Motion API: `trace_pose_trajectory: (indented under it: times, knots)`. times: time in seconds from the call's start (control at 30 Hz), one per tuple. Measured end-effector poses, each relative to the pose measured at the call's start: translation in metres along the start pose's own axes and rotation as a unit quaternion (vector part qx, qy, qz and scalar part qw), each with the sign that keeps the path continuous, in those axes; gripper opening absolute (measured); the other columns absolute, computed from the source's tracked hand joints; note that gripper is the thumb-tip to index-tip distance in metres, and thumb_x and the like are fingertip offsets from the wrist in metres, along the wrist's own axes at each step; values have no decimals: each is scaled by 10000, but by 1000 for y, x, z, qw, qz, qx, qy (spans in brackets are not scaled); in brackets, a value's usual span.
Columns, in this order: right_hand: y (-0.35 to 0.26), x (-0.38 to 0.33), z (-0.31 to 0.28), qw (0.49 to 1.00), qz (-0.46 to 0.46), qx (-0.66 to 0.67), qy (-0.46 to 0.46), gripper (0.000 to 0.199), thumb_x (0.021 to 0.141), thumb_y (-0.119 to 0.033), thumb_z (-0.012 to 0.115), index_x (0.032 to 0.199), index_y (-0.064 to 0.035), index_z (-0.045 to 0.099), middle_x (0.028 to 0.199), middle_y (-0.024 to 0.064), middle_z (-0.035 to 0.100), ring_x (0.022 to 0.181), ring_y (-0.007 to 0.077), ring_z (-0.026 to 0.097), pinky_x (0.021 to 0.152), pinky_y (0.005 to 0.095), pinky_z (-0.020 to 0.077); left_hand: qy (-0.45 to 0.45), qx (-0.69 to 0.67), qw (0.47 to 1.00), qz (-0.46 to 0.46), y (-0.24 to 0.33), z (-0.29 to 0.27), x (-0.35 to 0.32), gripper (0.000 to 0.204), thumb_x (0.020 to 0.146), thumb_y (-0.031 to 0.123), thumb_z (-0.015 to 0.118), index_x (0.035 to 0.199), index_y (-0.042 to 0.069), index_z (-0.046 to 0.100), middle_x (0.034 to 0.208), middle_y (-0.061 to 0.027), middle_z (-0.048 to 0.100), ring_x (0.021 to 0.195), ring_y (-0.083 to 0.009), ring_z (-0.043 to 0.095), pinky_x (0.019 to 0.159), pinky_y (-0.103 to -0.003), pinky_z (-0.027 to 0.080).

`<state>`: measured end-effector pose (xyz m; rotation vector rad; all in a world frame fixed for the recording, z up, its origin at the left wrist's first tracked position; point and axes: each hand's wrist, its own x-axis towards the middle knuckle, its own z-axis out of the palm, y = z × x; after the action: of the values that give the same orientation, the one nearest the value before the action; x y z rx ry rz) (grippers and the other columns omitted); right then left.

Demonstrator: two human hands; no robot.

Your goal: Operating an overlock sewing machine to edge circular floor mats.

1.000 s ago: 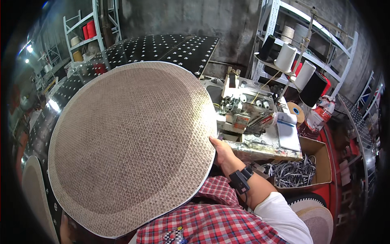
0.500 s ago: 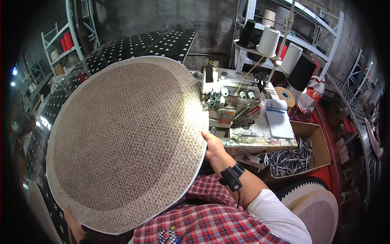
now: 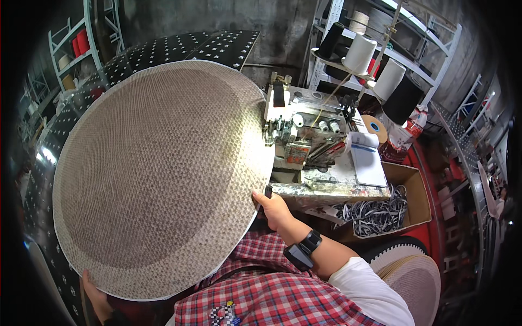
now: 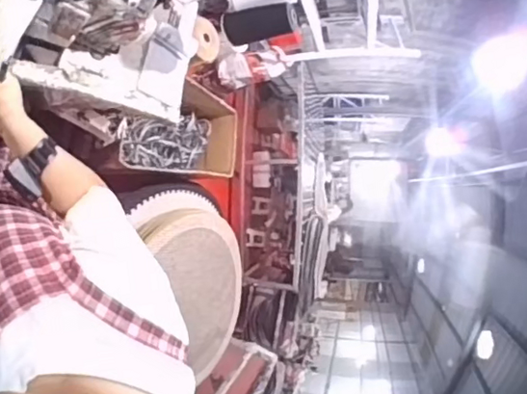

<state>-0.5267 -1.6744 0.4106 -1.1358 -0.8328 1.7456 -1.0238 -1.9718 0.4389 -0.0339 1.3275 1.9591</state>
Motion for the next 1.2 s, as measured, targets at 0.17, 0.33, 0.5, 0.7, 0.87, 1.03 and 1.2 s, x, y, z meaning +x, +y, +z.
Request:
trace_pose_trajectory:
  times: [0.17, 0.33, 0.5, 0.7, 0.87, 1.03, 1.2]
  knots:
    - [-5, -10, 5, 999, 9, -53, 2, 259, 793, -335, 556, 824, -78, 551, 688, 13, 545, 545, 99, 485, 505, 238, 391, -27, 8, 1000, 14, 4, 12, 1, 527, 825, 315, 409, 1228, -17, 335, 1209, -146, 420, 1091, -284, 429, 919, -368, 344]
    - [-9, -19, 10, 998, 29, -48, -33, 258, 795, -312, 557, 825, -58, 533, 689, 26, 535, 557, 122, 490, 491, 244, 378, -9, -29, 999, 11, 4, 16, 9, 502, 835, 317, 409, 1211, -13, 364, 1217, -122, 422, 1096, -268, 428, 927, -359, 336]
    - [-10, -23, 15, 996, 44, -56, -45, 269, 800, -315, 550, 826, -49, 526, 677, 33, 530, 557, 129, 499, 491, 252, 379, -10, 32, 999, 42, -1, 5, 7, 497, 833, 305, 447, 1211, -8, 363, 1228, -123, 413, 1113, -253, 414, 932, -358, 330]
    - [-10, -22, 21, 998, 36, -38, -36, 250, 795, -303, 565, 852, -61, 537, 701, 18, 531, 589, 113, 496, 504, 245, 377, -93, 63, 994, 10, -28, 14, -21, 555, 812, 289, 500, 1229, -28, 318, 1238, -122, 399, 1141, -246, 380, 969, -354, 274]
    - [-15, -26, 22, 998, 31, -44, -10, 240, 792, -294, 571, 855, -64, 544, 729, 17, 538, 587, 103, 476, 511, 237, 374, -185, 117, 976, 8, -34, 25, -55, 600, 802, 241, 492, 1264, -35, 229, 1279, -146, 330, 1153, -274, 364, 970, -380, 274]
    - [-22, -29, 20, 998, 17, -66, -7, 272, 791, -334, 563, 823, -65, 536, 686, 19, 525, 534, 115, 482, 491, 233, 382, -285, 162, 942, -70, -1, 21, -40, 567, 804, 232, 488, 1248, -39, 261, 1257, -163, 354, 1110, -275, 412, 939, -371, 328]
    - [-26, -28, 18, 997, 16, -70, -2, 237, 804, -308, 548, 784, -74, 518, 667, 13, 514, 558, 107, 481, 495, 228, 378, -74, 72, 994, 47, -11, 19, -9, 541, 817, 247, 480, 1239, -35, 293, 1242, -143, 383, 1109, -259, 412, 953, -345, 302]
